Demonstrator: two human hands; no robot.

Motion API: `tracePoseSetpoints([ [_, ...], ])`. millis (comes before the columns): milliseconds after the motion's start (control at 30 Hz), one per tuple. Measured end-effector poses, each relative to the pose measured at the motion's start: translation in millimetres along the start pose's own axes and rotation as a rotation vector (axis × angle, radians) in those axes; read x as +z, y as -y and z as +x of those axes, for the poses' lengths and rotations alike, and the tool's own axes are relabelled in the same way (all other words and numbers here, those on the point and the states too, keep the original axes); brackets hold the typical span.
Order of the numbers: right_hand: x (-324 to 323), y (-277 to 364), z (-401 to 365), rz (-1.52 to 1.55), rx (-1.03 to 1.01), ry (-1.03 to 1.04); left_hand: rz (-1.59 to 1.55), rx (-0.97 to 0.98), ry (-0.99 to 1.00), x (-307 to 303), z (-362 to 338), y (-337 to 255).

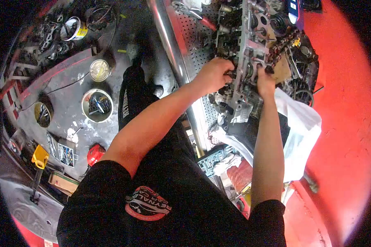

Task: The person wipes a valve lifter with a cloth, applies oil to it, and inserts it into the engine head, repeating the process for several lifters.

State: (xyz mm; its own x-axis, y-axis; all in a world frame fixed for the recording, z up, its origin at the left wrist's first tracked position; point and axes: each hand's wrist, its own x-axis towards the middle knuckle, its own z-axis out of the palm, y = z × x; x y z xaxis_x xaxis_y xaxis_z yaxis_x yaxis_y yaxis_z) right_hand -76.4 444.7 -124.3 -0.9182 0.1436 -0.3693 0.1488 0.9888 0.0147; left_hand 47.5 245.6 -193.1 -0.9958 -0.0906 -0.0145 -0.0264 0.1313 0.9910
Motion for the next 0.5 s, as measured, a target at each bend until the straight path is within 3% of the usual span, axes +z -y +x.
tracePoseSetpoints([
  [67, 1, -5, 5, -0.051, 0.009, 0.046, 0.137, 0.2, -0.014, 5, -2, 4],
  [167, 13, -20, 17, -0.048, -0.043, 0.007, 0.216, 0.329, -0.05, 5, -4, 5],
  [500, 11, -15, 12, -0.039, 0.031, 0.045, 0.265, 0.339, 0.124, -5, 2, 7],
])
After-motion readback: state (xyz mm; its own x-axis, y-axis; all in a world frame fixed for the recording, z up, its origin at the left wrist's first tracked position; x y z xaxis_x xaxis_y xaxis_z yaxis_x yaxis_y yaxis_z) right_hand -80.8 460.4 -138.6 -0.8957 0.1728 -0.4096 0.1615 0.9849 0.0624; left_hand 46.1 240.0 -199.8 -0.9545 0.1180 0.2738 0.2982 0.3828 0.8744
